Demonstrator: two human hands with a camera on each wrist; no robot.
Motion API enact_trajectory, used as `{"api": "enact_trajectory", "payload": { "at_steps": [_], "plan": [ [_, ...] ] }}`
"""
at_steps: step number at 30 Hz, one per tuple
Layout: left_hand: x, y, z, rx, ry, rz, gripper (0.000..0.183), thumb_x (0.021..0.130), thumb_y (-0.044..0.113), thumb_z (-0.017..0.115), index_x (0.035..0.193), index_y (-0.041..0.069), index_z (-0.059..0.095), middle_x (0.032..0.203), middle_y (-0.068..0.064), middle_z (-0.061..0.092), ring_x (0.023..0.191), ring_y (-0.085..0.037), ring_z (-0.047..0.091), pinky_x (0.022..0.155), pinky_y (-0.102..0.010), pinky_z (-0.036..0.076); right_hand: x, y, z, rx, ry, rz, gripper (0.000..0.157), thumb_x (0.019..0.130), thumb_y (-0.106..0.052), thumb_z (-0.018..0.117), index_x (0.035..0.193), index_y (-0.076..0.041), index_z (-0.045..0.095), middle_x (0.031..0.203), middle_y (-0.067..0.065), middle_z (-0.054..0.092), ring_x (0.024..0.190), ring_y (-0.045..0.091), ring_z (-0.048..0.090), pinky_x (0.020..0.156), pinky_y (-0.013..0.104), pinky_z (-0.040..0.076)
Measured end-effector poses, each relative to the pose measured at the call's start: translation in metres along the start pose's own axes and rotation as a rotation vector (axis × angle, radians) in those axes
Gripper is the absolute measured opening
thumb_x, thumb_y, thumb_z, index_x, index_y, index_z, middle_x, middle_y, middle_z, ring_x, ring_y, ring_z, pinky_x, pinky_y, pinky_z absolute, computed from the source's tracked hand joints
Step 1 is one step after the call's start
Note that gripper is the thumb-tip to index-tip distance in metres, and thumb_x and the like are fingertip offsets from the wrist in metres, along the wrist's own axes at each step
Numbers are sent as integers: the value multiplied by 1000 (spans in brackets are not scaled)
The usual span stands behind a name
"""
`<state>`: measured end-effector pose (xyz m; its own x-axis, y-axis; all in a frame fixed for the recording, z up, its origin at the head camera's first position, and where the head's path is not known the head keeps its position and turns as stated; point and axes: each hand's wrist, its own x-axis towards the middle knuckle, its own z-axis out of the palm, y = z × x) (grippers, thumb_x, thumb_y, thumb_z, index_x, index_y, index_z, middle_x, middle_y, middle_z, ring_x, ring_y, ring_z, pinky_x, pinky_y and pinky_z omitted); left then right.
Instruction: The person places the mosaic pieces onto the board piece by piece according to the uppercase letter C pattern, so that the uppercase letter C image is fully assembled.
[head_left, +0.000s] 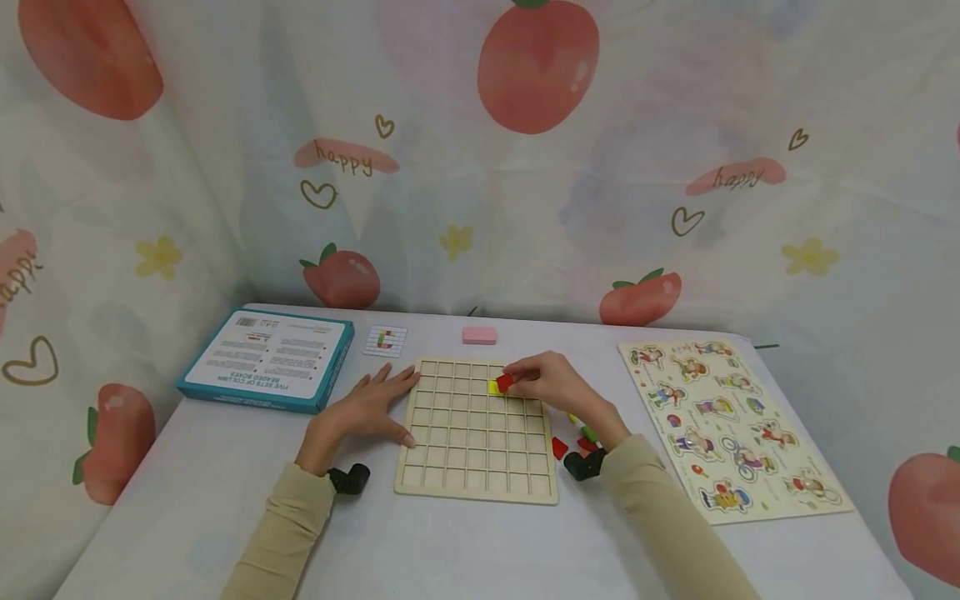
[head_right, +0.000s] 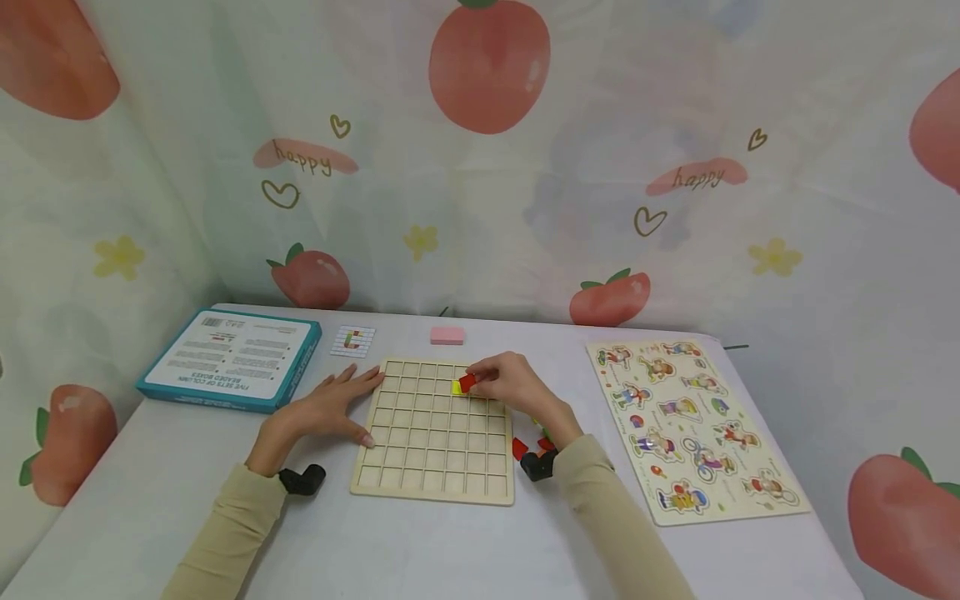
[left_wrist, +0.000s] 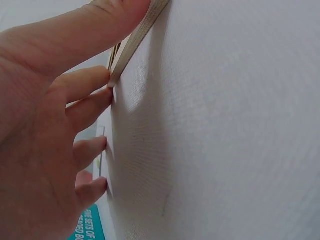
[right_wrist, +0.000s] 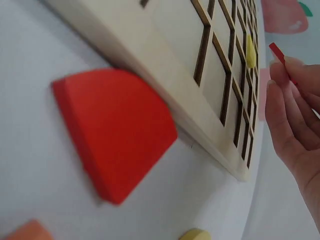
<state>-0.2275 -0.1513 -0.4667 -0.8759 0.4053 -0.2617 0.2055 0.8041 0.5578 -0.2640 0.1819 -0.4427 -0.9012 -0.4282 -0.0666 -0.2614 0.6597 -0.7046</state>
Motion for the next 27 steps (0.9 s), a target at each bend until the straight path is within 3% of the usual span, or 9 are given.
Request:
{"api": "enact_trajectory", "payload": {
  "at_steps": [9, 14, 27],
  "plan": [
    [0, 0, -1, -2, -4, -3, 111, 74, 41, 92, 163, 15, 32, 173, -5, 21, 160, -39, -1, 129, -60, -1, 15, -3, 10, 0, -21, 18, 31, 91, -14, 77, 121, -4, 76, 107, 7, 78, 94, 17, 69, 85, 32, 57],
    [0, 0, -1, -8, -8, -7, 110, 74, 41, 92, 163, 15, 31, 173, -4, 20, 161, -38, -1, 129, -59, -1, 23, -5, 17, -26, -33, -16, 28, 91, -14, 78, 116, -4, 78, 109, 10, 78, 91, 16, 68, 81, 28, 56],
    [1, -2, 0, -14, -3, 0, 110, 74, 40, 92, 163, 15, 32, 173, -4, 20, 161, -38, -1, 129, -59, -1, 33, -13, 30, -119, -61, -64, 27, 91, -16, 79, 115, -3, 77, 95, 5, 75, 81, 13, 61, 73, 26, 52]
  ]
}}
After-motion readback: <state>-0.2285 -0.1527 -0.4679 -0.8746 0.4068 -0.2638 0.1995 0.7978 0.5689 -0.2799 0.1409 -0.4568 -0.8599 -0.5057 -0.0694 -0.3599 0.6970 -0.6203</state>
